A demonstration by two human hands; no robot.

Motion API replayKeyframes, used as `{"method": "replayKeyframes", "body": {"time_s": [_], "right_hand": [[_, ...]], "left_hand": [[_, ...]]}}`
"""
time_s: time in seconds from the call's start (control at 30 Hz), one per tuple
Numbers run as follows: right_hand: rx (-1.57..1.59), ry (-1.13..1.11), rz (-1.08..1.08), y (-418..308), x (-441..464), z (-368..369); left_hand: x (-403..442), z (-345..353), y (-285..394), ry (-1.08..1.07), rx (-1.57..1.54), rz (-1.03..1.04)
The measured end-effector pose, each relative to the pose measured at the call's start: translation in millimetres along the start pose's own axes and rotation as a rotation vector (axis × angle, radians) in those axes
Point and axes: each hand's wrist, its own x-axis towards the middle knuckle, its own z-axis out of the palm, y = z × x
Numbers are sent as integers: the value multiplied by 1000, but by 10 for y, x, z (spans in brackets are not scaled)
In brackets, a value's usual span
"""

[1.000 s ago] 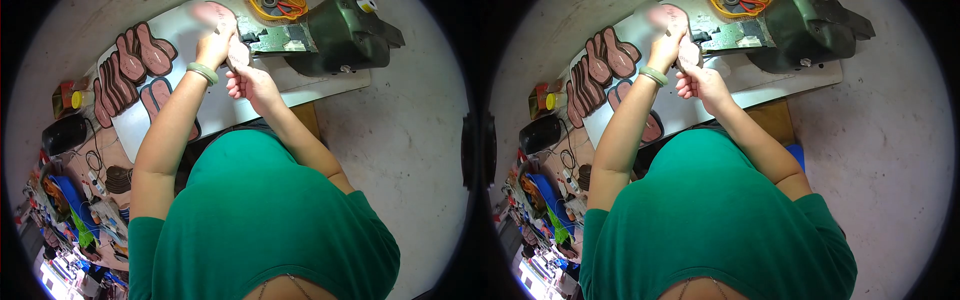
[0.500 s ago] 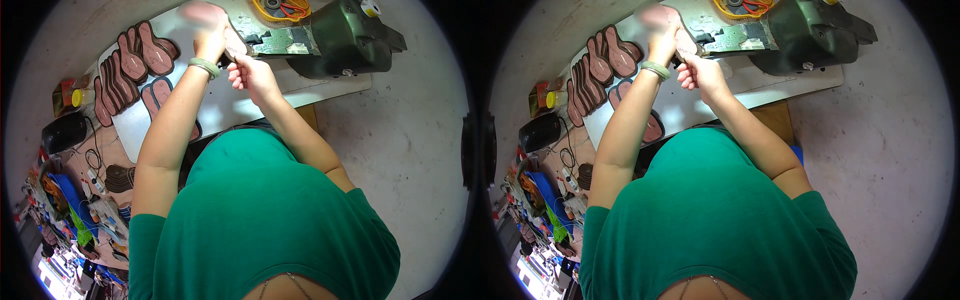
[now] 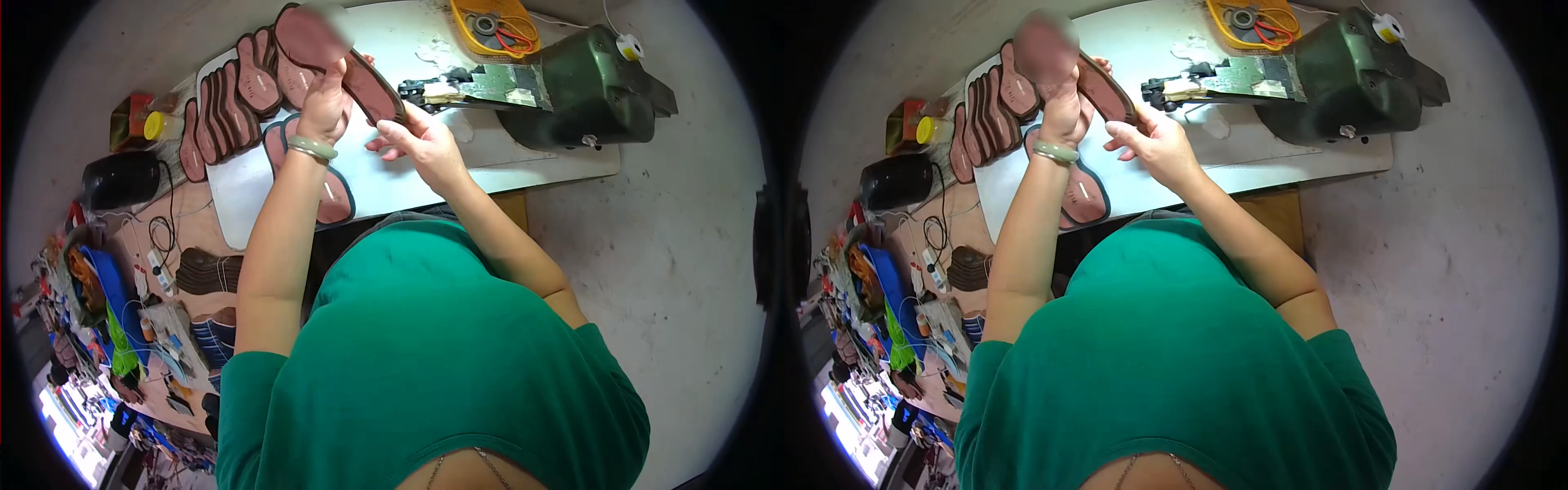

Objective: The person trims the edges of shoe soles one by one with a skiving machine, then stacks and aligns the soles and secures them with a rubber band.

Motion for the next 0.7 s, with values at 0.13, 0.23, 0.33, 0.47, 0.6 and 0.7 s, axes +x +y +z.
{"method": "replayKeyframes", "body": {"time_s": [0.13,0.23,0.33,0.47,0.6,0.7], "right_hand": [[57,-60,-11,57,14,67],[125,-85,-4,224,108,110],[278,-28,342,336,105,239],[559,-565,595,520,-27,452],[360,-439,483,391,-123,768],[254,-356,415,511,45,731]], "left_hand": [[-571,-126,225,-28,217,103],[-1069,-359,333,-72,488,251],[-1408,-508,383,-50,822,433],[-1544,-701,414,155,1360,627],[-1524,-828,377,320,1695,716],[-1551,-831,381,524,1651,656]]}}
